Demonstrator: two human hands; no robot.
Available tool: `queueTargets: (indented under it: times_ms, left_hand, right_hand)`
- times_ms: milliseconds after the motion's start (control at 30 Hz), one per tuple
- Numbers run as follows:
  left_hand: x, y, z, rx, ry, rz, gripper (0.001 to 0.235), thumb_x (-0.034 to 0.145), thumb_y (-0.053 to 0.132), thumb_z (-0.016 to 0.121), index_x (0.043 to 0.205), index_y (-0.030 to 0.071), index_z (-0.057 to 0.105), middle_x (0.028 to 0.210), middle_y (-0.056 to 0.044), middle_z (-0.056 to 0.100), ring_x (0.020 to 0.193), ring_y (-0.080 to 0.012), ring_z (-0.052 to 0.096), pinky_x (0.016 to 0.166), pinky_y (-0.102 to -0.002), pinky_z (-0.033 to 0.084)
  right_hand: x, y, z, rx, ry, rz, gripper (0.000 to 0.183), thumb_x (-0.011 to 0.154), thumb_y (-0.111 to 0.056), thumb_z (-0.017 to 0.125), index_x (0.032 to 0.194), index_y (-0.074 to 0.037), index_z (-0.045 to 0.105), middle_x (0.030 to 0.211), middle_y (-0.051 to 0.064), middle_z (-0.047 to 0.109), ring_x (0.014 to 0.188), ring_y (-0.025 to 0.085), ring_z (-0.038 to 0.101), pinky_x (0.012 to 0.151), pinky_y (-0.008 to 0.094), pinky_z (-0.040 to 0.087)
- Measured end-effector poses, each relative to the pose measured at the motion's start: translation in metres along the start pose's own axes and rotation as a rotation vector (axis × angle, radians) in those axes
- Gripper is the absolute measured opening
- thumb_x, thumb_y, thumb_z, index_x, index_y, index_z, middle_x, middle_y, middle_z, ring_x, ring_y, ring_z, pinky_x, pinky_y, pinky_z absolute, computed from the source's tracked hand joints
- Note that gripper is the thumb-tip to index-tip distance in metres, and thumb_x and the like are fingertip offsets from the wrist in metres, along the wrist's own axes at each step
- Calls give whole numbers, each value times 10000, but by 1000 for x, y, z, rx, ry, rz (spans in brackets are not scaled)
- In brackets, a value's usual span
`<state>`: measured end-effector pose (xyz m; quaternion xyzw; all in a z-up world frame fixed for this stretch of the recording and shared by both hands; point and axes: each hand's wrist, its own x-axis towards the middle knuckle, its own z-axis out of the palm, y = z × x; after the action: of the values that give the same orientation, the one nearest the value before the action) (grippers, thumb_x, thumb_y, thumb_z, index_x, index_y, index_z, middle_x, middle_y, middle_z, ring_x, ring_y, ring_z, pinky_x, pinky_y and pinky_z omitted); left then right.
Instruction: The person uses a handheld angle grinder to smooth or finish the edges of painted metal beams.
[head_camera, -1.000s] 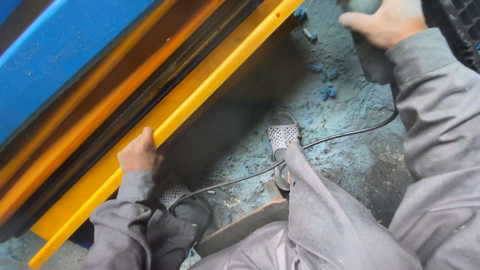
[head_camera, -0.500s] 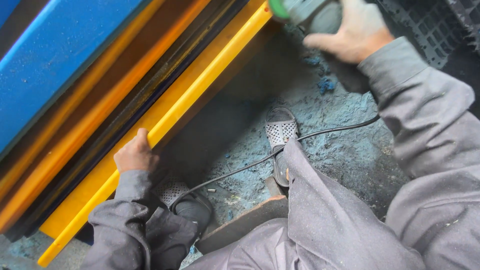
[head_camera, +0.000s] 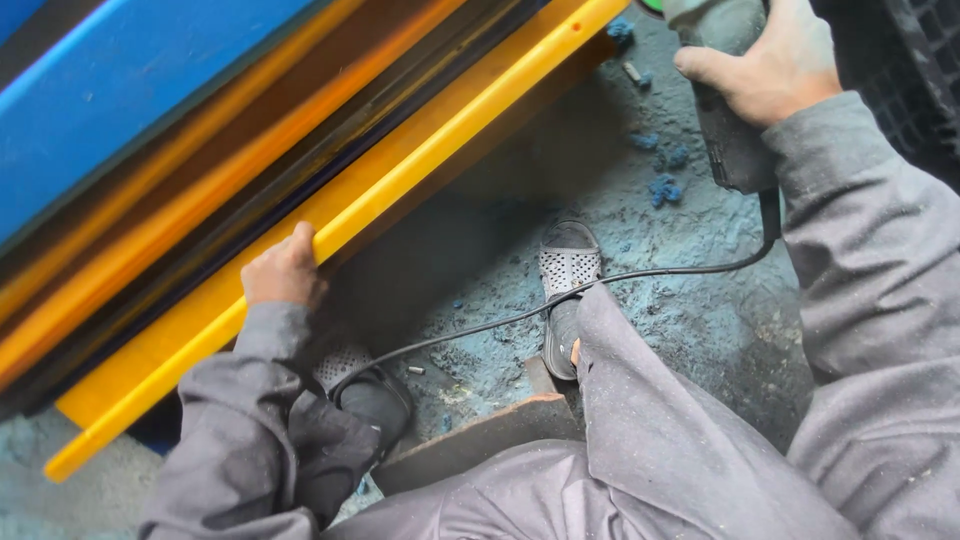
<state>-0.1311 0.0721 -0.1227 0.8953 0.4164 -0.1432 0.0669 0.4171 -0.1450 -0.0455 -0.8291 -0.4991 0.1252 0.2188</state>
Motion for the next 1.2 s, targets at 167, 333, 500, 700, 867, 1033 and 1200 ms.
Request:
queueTargets:
  times_ms: [167, 333, 500, 700, 867, 1033, 1200]
  left_hand:
    - [2, 4, -7, -113, 80, 79, 479, 680, 155, 833, 1037, 123, 516, 880, -107, 697, 853, -383, 698, 644, -524, 517]
    - [-11, -24, -11, -214, -29, 162, 494, 735, 178, 820, 1108, 105, 506, 961, -147, 688, 952, -393, 685, 765, -514, 535]
    - [-64, -118, -70, -41, -483, 124, 750, 772, 367, 834, 1386, 160, 455, 1155, -182, 711, 1097, -393, 685, 902, -489, 558]
    - [-155, -233, -35, -68, -643, -207, 968, 701, 512, 901, 1504, 294, 405, 1300, -146, 680, 1216, -374, 644, 994, -493, 533]
    - [-233, -275, 54, 15, -18, -321, 639, 728, 476, 841, 1292, 234, 664, 1100, -67, 751, 1058, -300, 705, 884, -494, 505]
    - [-232, -266, 79, 24, 206, -256, 321, 773, 328, 774, 1027, 194, 630, 964, 16, 710, 945, -217, 681, 831, -421, 457]
    - [-228, -265, 78, 36, 270, -240, 299, 755, 319, 769, 976, 189, 614, 926, 29, 701, 880, -187, 675, 808, -415, 447]
  right_hand:
    - [-1, -16, 7, 32, -65, -6, 762, 937, -395, 895, 1410, 35, 480, 1247, 293, 695, 1198, 426, 699, 1005, 479, 567]
    - [-24, -70, 22, -7, -203, 17, 751, 906, -457, 917, 1255, 39, 474, 1182, 298, 694, 1138, 430, 709, 945, 493, 553]
    - [-38, -163, -15, -118, -360, -50, 810, 844, -485, 905, 1286, 36, 468, 1162, 307, 682, 1067, 449, 693, 893, 499, 545]
    - [-40, -197, -35, -336, -439, 61, 929, 702, -466, 913, 1370, 26, 494, 1144, 302, 687, 1031, 424, 715, 883, 487, 564]
    - [-43, -183, 12, -199, -254, 126, 829, 836, -488, 878, 1353, 46, 511, 1206, 294, 676, 1102, 396, 690, 932, 468, 533]
    - [-56, -192, 56, -180, -211, 50, 799, 845, -480, 893, 1335, 27, 518, 1200, 302, 681, 1120, 427, 679, 938, 489, 523]
    - [-77, -256, 90, -154, -331, 38, 758, 826, -467, 877, 1274, 8, 492, 1151, 304, 689, 1085, 443, 683, 903, 505, 527]
